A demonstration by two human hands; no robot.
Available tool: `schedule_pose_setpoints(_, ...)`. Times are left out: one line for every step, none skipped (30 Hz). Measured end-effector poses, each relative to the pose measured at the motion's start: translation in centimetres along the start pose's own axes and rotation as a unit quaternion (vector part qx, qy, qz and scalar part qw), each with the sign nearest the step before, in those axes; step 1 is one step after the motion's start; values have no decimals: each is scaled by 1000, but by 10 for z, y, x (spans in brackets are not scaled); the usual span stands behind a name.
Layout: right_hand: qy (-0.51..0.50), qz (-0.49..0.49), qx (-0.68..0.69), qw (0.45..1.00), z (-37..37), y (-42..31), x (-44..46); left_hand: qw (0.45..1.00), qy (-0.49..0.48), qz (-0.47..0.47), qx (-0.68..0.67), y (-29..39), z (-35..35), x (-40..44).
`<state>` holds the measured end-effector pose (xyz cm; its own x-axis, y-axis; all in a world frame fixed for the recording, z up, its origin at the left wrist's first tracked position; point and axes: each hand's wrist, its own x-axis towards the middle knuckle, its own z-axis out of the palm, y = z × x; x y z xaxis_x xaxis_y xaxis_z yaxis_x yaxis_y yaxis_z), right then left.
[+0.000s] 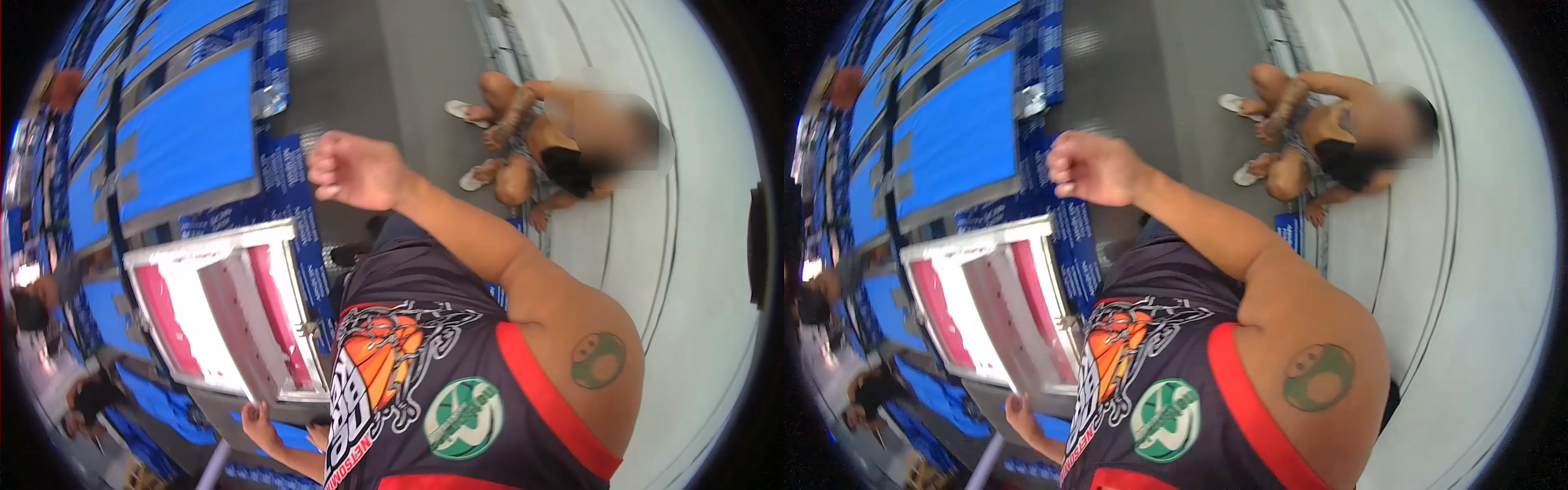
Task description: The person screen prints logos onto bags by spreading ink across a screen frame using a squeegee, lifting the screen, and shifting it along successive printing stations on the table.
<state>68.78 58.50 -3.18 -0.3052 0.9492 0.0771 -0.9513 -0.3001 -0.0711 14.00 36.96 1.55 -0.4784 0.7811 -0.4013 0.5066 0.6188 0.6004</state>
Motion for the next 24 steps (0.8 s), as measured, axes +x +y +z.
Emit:
schedule_pose_setpoints(-7, 3, 1, 1000, 2, -1, 2, 1000, 9, 8, -8, -7, -1, 3)
schedule_pose_setpoints(-22, 1, -3, 1000, 0, -2, 4, 1000, 22, 9, 1, 0, 3, -1)
schedule_pose_setpoints(-27, 3, -19, 999, 2, -2, 5, 1000, 16, 3, -14, -1, 2, -2)
schedule_pose_setpoints(-31, 1, -38, 999, 5, -4, 6, 999, 7, 0, -32, -3, 3, -1)
schedule_pose_setpoints(-33, 12, -36, 999, 6, -4, 8, 999, 15, -7, -36, -3, 4, -2)
schedule_pose_setpoints(-34, 14, -42, 998, 7, -3, 9, 999, 16, -2, -36, -3, 4, -3)
schedule_pose_setpoints(-37, 16, -49, 998, 8, -3, 12, 999, 18, 3, -38, -4, 7, -4)
schedule_pose_setpoints(-40, 28, -48, 998, 8, -2, 14, 999, 27, -4, -43, -4, 7, -5)
schedule_pose_setpoints(-42, 32, -49, 997, 9, -1, 16, 998, 22, 2, -55, -5, 7, -5)
schedule_pose_setpoints(-44, 35, -51, 997, 10, 0, 18, 998, 17, 9, -68, -5, 8, -5)
schedule_pose_setpoints(-45, 39, -52, 997, 10, 1, 21, 998, 19, 17, -64, -5, 9, -5)
schedule_pose_setpoints(-47, 50, -50, 996, 10, 3, 24, 997, 27, 10, -68, -9, 9, -5)
schedule_pose_setpoints(-45, 52, -52, 996, 11, 5, 27, 997, 29, 15, -75, -14, 9, -3)
schedule_pose_setpoints(-43, 54, -53, 996, 11, 6, 29, 996, 32, 20, -81, -16, 10, -3)
schedule_pose_setpoints(-46, 59, -57, 996, 11, 9, 33, 996, 32, 5, -80, -8, 12, -7)
schedule_pose_setpoints(-47, 66, -57, 995, 12, 12, 37, 996, 37, 1, -84, -4, 14, -8)
schedule_pose_setpoints(-43, 69, -64, 995, 13, 15, 39, 996, 39, 3, -85, -2, 15, -11)
schedule_pose_setpoints(-39, 72, -70, 994, 14, 18, 42, 995, 41, 5, -86, -1, 16, -12)
schedule_pose_setpoints(-40, 78, -71, 994, 13, 20, 45, 995, 45, 1, -90, -1, 16, -13)
schedule_pose_setpoints(-47, 87, -66, 993, 12, 23, 48, 995, 51, 2, -90, -1, 17, -14)
schedule_pose_setpoints(-55, 96, -63, 992, 12, 25, 51, 994, 57, 4, -92, 0, 19, -14)
schedule_pose_setpoints(-57, 102, -64, 991, 13, 27, 53, 994, 60, 1, -96, 1, 20, -15)
schedule_pose_setpoints(-64, 105, -73, 990, 16, 29, 55, 993, 62, -2, -102, 3, 21, -16)
schedule_pose_setpoints(-72, 108, -82, 988, 17, 32, 57, 992, 64, -5, -109, 4, 21, -16)
